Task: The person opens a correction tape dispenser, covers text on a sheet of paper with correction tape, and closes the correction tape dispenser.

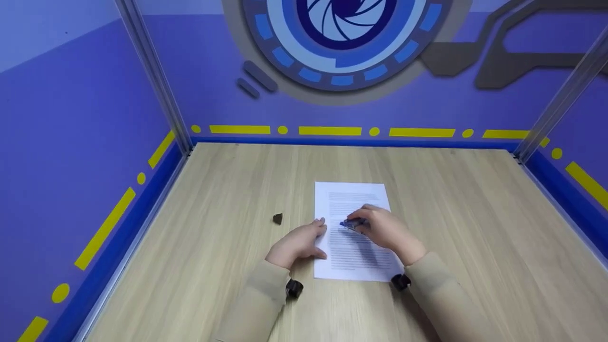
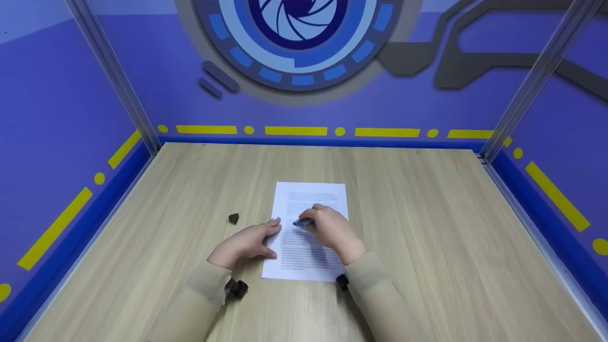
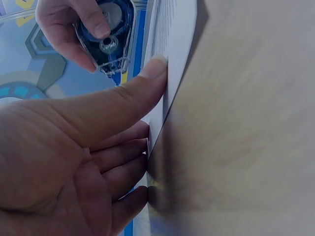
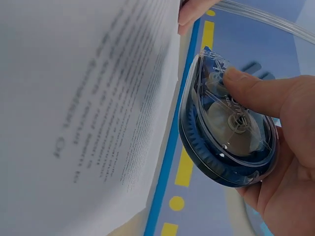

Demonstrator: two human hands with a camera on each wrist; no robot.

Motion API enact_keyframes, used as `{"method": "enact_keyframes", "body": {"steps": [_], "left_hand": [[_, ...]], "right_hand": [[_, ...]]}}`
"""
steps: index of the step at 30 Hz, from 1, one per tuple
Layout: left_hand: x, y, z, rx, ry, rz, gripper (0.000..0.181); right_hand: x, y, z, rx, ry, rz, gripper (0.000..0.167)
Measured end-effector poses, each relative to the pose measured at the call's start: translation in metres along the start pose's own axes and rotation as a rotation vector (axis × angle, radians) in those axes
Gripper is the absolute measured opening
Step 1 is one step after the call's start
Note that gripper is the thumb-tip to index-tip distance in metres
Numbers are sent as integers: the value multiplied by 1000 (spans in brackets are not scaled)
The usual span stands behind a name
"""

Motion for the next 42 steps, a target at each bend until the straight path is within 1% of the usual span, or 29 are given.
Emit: {"method": "enact_keyframes", "body": {"steps": [5, 8, 11, 16, 19, 27, 42], "left_hand": [[-1, -1, 1, -2, -3, 12, 79], [-1, -1, 2, -1, -7, 11, 79], [-2, -1, 2, 6, -12, 12, 79], [-3, -1, 3, 28, -27, 7, 80], [-2, -1, 3, 28, -27, 4, 81], [-1, -1, 2, 22, -22, 11, 80], [-1, -3, 3, 29, -23, 22, 79]], "right_hand": [[-3, -3, 13, 47, -23, -50, 26], [-4, -5, 21, 57, -31, -67, 26], [-6, -7, 27, 83, -34, -87, 25], [-9, -11, 34, 121, -39, -127, 22], [-10, -13, 37, 138, -45, -146, 19], [-15, -16, 42, 136, -76, -173, 20], [-19, -17, 44, 107, -108, -193, 20]]}}
Point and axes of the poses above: each hand's wrist, its own z-axis towards the middle knuckle, its own x-axis out of the back of the hand, y = z × x, the point moved 7 cm from there along z, towards the middle knuckle, and after that the axes turned 4 degrees about x, right-handed, at the moved point
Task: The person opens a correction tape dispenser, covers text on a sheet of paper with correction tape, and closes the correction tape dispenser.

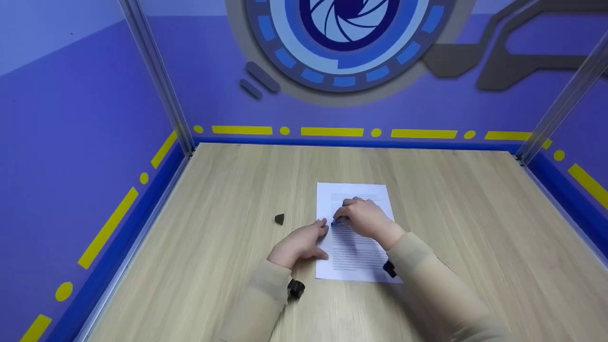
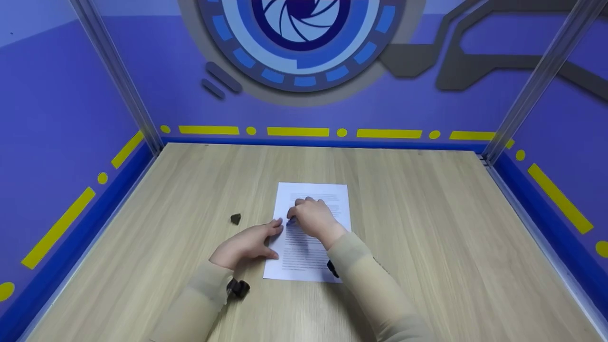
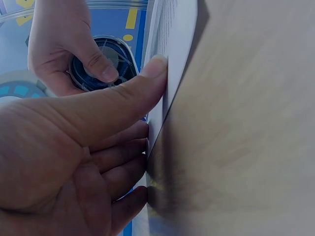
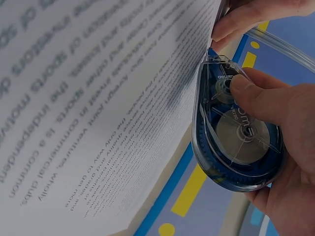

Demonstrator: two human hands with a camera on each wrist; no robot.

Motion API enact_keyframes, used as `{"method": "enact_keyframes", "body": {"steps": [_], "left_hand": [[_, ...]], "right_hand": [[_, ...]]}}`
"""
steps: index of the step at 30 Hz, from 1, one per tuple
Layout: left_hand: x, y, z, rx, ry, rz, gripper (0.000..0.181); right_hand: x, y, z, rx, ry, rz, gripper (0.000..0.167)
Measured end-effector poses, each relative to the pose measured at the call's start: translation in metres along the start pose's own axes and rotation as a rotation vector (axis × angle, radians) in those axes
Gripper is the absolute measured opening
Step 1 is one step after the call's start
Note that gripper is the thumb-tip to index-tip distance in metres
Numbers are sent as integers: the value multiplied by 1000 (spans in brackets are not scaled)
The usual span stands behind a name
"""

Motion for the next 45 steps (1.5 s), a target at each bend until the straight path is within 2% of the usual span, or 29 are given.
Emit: {"method": "enact_keyframes", "body": {"steps": [7, 28, 37, 45], "left_hand": [[2, 2, -2, -22, 13, -3, 78], [1, 1, -1, -5, 8, -32, 79], [1, 1, -1, -15, 3, -4, 79], [0, 0, -1, -20, 12, -24, 79]], "right_hand": [[0, 0, 1, 2, 8, -9, 21], [0, -3, 7, -47, -77, -17, 21], [0, 1, 5, -53, -86, -55, 16], [0, 4, 4, -51, -85, -46, 16]]}}
Point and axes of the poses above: each hand's wrist, its own z-axis towards the middle knuckle, its own x-axis out of the back of the hand, y = z × x, the point moved 7 cm from there along z, towards the middle knuckle, and after that the axes turned 4 degrees about x, right-handed, at the moved point
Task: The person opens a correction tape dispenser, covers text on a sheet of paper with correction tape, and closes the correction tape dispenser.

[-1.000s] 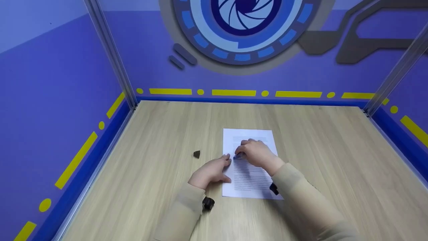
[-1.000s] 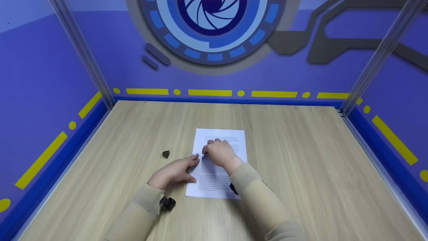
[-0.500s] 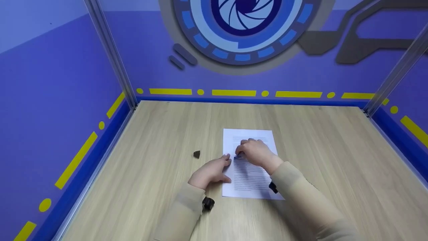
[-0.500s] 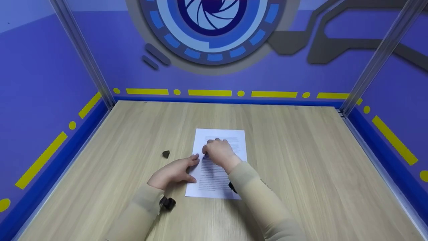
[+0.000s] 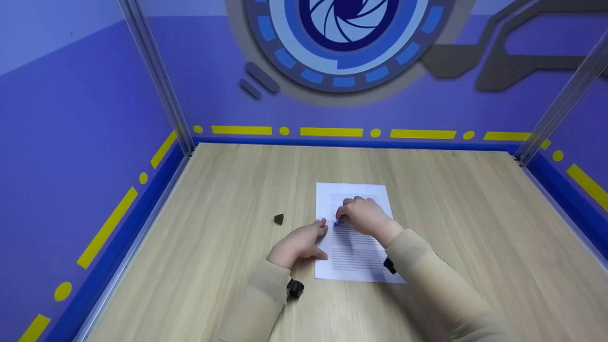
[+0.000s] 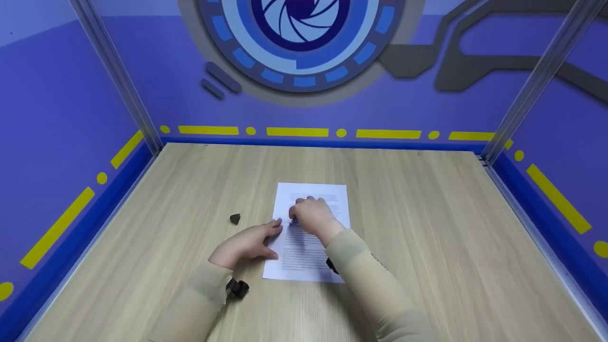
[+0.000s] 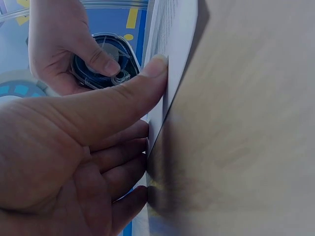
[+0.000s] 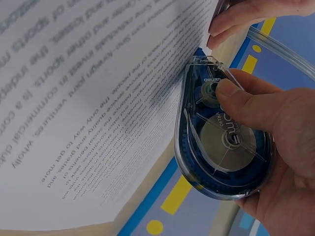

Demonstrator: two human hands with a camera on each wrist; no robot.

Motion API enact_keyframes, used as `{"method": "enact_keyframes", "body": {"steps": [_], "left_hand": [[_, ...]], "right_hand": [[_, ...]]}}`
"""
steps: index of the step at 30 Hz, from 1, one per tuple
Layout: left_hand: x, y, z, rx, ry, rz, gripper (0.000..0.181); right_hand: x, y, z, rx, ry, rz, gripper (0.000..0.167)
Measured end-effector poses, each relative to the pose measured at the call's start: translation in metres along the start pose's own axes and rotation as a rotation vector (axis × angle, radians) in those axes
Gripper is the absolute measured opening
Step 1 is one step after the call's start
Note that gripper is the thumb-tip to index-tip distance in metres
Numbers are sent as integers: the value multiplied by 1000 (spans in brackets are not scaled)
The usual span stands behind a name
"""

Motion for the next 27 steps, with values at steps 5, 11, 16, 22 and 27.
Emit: {"method": "enact_keyframes", "body": {"steps": [5, 11, 16, 22, 27], "left_hand": [[0, 0, 0, 0, -2, 0, 79], [0, 0, 0, -3, 1, 9, 79], [1, 0, -1, -7, 1, 7, 79], [0, -1, -1, 1, 2, -4, 80], [0, -1, -1, 1, 1, -2, 80]], "right_hand": [[0, 2, -1, 10, 7, -11, 16], [0, 3, -1, 1, -13, 1, 17], [2, 4, -3, -6, -20, 17, 19], [3, 6, -6, 2, 3, 3, 18], [2, 9, -5, -5, -1, 17, 17]]}}
Point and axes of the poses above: each hand's wrist, its own z-axis towards the middle knuckle, its own x-axis out of the back of the hand, y = z × x, the point moved 7 cm from there along z, towards the middle knuckle, and after that the axes turned 4 degrees about x, right-handed, at the moved point
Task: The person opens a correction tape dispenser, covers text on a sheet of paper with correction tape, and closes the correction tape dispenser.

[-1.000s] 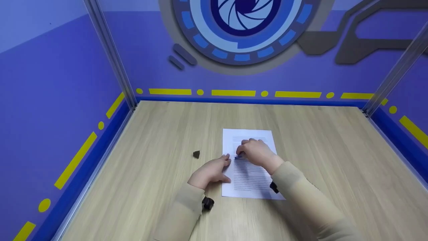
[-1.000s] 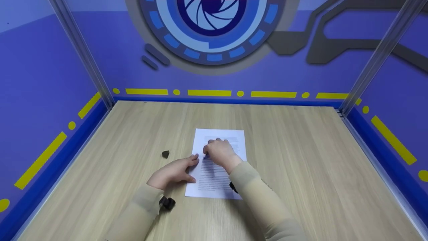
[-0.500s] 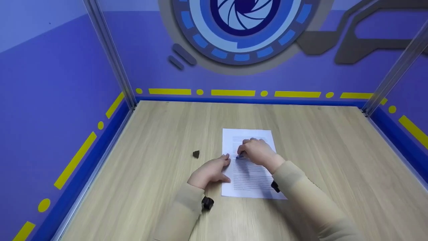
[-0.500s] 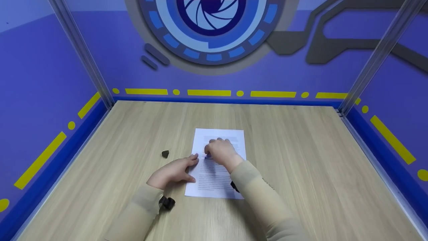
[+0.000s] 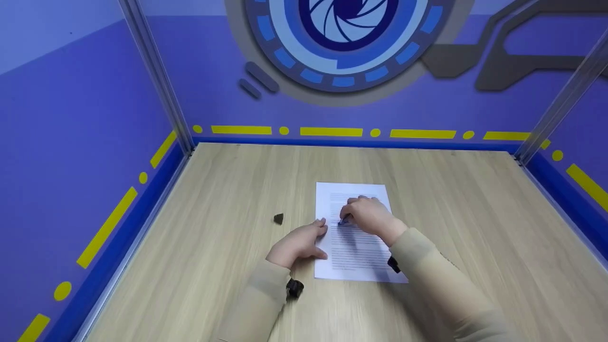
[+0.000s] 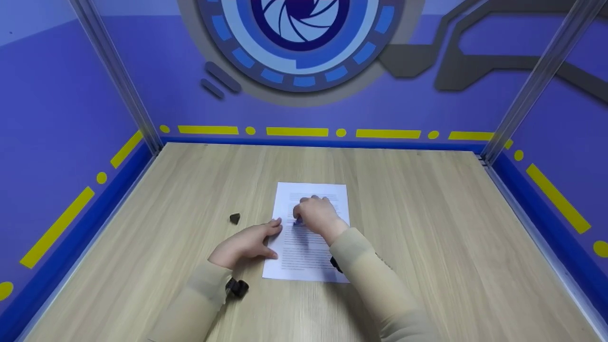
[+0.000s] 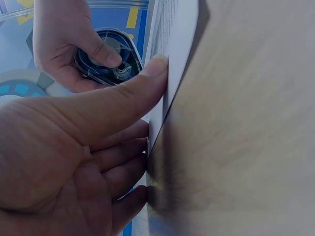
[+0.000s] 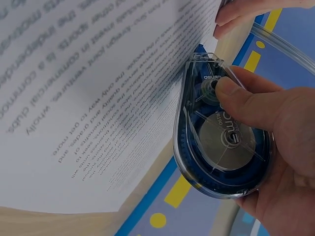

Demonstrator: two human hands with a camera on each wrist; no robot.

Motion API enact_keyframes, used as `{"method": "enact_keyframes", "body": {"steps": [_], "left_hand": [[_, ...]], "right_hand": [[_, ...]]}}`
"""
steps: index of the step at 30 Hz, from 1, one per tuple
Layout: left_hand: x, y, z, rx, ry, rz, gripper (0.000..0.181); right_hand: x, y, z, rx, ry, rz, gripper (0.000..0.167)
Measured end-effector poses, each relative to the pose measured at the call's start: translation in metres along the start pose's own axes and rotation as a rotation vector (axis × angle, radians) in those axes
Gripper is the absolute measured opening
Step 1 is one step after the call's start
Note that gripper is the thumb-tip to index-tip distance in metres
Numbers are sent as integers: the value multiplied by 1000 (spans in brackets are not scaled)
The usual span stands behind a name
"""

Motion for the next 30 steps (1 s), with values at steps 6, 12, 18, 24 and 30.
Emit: {"method": "enact_keyframes", "body": {"steps": [6, 12, 18, 24, 30], "left_hand": [[1, 1, -1, -3, 2, 0, 80], [1, 1, -1, 0, 2, -9, 81], [0, 0, 1, 3, 4, 4, 81], [1, 0, -1, 9, 1, -25, 81], [1, 0, -2, 12, -3, -49, 80]], "right_hand": [[1, 2, -1, 2, -8, 9, 17], [1, 4, -3, -8, -26, 19, 18], [1, 7, -5, -20, -34, 24, 19], [3, 8, -7, -13, -19, 0, 18], [3, 10, -7, 0, -8, 2, 18]]}}
Point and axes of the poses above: each hand's wrist, its own z-axis towards the middle knuckle, its own x-axis out of the back of the hand, y = z × x, the point moved 7 cm from there along z, towards the middle knuckle, and after that the axes turned 4 degrees about x, right-handed, at the moved point
